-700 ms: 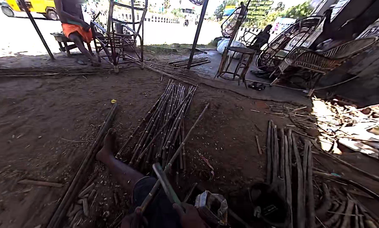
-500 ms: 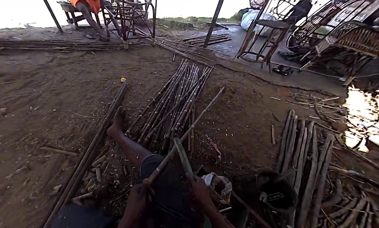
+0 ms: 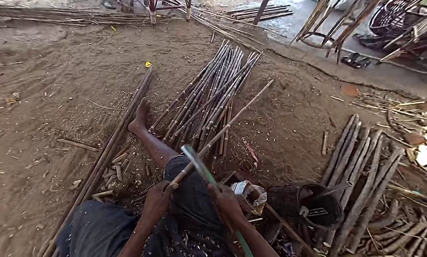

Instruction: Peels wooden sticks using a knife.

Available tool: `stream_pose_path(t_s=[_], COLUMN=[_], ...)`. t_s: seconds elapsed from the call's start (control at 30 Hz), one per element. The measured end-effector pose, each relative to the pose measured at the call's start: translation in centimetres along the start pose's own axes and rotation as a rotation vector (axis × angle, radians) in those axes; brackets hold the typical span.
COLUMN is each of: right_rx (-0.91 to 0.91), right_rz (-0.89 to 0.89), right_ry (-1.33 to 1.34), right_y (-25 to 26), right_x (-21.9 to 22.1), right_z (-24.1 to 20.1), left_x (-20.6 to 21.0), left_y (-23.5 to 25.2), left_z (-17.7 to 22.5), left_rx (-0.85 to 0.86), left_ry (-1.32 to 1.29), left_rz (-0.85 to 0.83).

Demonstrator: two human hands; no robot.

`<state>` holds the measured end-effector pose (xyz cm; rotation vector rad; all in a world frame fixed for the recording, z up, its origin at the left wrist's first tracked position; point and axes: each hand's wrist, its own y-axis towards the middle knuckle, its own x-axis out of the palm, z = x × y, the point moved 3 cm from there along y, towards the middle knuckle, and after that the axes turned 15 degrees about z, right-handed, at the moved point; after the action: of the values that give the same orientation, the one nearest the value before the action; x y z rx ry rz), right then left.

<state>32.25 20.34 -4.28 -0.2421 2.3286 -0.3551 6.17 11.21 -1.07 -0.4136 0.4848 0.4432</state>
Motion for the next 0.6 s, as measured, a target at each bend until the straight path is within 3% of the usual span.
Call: stream_pose_path(t_s=[0.07,0.17,0.3,0.4,0.53,0.6], right_rx=[0.063,-0.062,0.094,-0.101,0.088,-0.014], right_rz=[0.056,-0.088,0.022,-0.138,0.048,-0.043], right_ry=[0.063,-0.011,0.071,-0.108,0.011,-0.023], right_y=[0.5,-1.7,0.0,-2.8,-0.3,-1.1], right_x=[0.2,0.5,-0.7,0.0,-0.6,-0.2], right_z=[1.0,-0.2,1.7,0.0,1.3,0.4], left_x=[0.4,0.5,1.2,0.7,0.6,0.5], left_y=[-0.3,-0.5,-0.8,-0.7,-0.7,-0.7], left_z=[-0.2,-0.9,-1.1,-1.1,-1.0,-0.9], left_rx=[0.002,0.014,0.031,0.012,0.028,0.030], left_ry=[-0.040,-0.078,-0.085,-0.042,-0.013,0.009], left_rz=[-0.018,-0.037,-0.029,-0.013,-0.013,-0.009])
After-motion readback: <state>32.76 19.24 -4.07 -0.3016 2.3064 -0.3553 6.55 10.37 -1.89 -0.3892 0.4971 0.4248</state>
